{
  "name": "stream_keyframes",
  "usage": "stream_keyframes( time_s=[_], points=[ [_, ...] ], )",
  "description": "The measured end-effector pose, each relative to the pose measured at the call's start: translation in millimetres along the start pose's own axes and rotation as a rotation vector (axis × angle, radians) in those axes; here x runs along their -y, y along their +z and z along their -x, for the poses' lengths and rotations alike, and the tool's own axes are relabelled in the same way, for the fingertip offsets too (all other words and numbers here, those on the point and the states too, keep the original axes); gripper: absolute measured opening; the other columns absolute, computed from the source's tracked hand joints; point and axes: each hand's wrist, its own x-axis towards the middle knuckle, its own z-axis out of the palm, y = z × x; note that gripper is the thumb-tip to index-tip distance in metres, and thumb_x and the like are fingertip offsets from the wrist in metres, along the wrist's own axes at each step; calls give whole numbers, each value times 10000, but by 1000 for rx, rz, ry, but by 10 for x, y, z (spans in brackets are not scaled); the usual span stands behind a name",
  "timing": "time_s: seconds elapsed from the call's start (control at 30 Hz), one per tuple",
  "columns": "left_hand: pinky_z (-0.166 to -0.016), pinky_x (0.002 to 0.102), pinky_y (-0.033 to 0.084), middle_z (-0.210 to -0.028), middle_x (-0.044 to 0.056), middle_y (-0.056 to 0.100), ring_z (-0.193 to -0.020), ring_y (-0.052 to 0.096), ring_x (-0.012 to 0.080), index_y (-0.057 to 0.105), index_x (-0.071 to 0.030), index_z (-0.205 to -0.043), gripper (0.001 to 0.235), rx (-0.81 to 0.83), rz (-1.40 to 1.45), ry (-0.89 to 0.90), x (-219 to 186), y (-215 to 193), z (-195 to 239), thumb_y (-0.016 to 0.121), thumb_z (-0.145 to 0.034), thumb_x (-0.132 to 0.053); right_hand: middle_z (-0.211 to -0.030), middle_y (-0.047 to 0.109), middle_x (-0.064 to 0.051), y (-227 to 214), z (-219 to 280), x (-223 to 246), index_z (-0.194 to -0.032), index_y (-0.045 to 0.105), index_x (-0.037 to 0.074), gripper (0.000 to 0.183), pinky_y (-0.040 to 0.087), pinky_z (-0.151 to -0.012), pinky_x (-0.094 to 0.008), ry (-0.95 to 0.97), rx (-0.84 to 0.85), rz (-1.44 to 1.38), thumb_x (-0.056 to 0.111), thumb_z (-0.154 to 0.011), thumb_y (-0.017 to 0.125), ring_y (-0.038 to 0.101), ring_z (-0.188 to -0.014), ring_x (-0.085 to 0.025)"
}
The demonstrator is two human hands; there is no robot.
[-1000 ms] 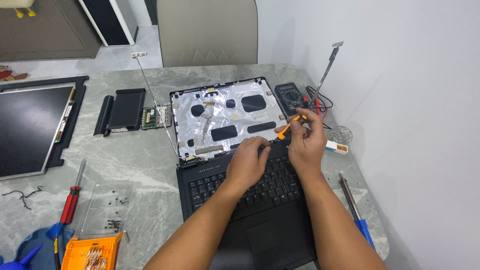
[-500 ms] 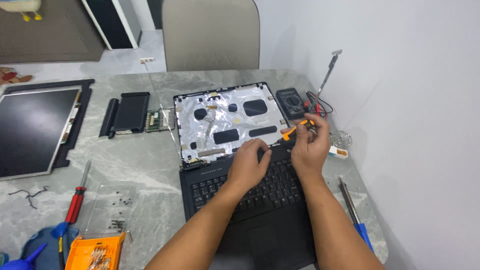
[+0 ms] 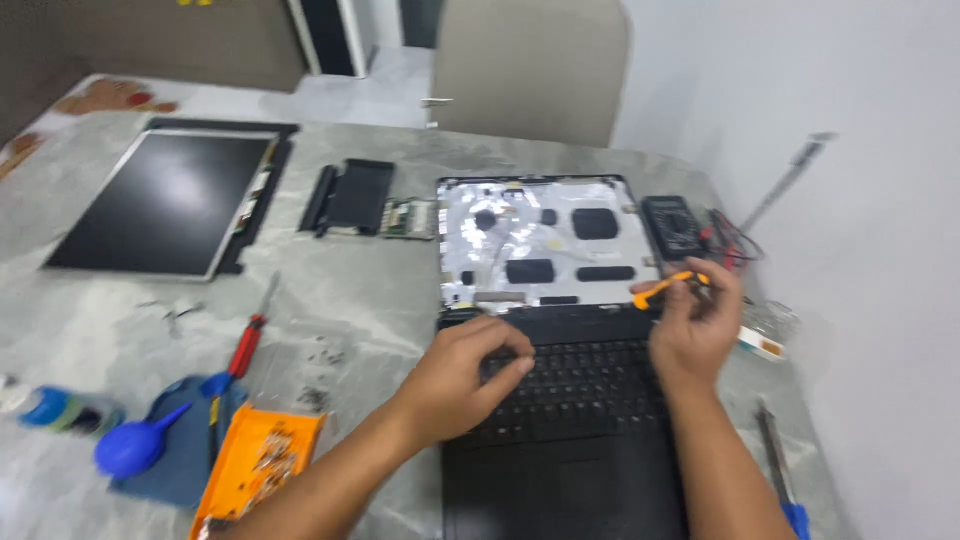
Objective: The person uses a screwdriver to remove screws from the back of a laptop screen assembly. They then detach the screen bezel and set it aside. The person continues to remove screws from the laptop's main body and detaches the screen assembly from the keyboard base.
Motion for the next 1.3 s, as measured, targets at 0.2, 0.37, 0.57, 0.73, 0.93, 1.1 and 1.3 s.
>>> stream_keyframes(
  time_s=[0.2, 0.37, 0.57, 0.73, 0.93, 1.1, 1.3],
  points=[
    [-871, 336, 498, -976, 52, 703, -928, 665, 217, 644, -84, -956, 118, -103, -291, 83, 283, -802, 738, 602, -897, -177, -1033, 548, -198, 28, 74, 244, -1211, 410, 18, 209, 481, -754, -286, 127, 86, -13, 173, -1085, 471, 675, -784, -337],
    [-892, 333, 466, -1023, 59, 688, -1001, 647, 209, 626, -112, -869, 34, -51, -434, -180, 573, -1399, 1164, 629, -862, -146, -1065, 536, -235, 32, 109, 212, -1255, 391, -17, 163, 458, -775, -309, 104, 113, 21, 74, -1130, 444, 652, -794, -362],
    [-896, 395, 426, -1050, 71, 657, -1032, 598, 250, 630, -126, -837, 55, 82, -538, -239, 827, -1543, 1311, 665, -835, -168, -1095, 513, -286, 18, 145, 149, -1290, 366, -67, 143, 455, -785, -360, 75, 150, 23, -28, -1157, 401, 640, -811, -430],
    [-957, 414, 424, -1156, 53, 631, -1141, 537, 240, 687, -125, -838, 24, 132, -572, -447, 698, -1505, 1251, 682, -815, -120, -1181, 444, -297, 33, 165, 178, -1311, 360, -98, 141, 462, -880, -443, 35, 180, 65, -103, -1170, 363, 629, -854, -467],
    [-949, 405, 429, -1157, 50, 637, -1153, 515, 237, 703, -117, -909, 98, 97, -561, -446, 559, -1503, 1163, 616, -868, -136, -1001, 522, -324, 66, 180, 191, -1318, 355, -77, 201, 506, -776, -399, 126, 208, -46, -121, -1125, 389, 609, -861, -390],
    [-847, 327, 469, -991, 43, 688, -951, 649, 204, 648, -111, -1035, 208, -322, -413, -266, 391, -1208, 965, 613, -840, -171, -1048, 568, -235, 189, 167, 327, -1251, 412, -33, 354, 522, -772, -321, 196, 222, 33, -142, -956, 574, 616, -873, -269],
    [-982, 345, 446, -1280, 71, 547, -1150, 564, 199, 360, -135, -1366, 588, -415, 183, -628, 168, -418, 388, 609, -834, -132, -1032, 609, -166, 491, 124, 565, -1082, 564, -13, 361, 521, -914, -314, 110, 349, -100, 8, -781, 762, 631, -966, -235]
  ],
)
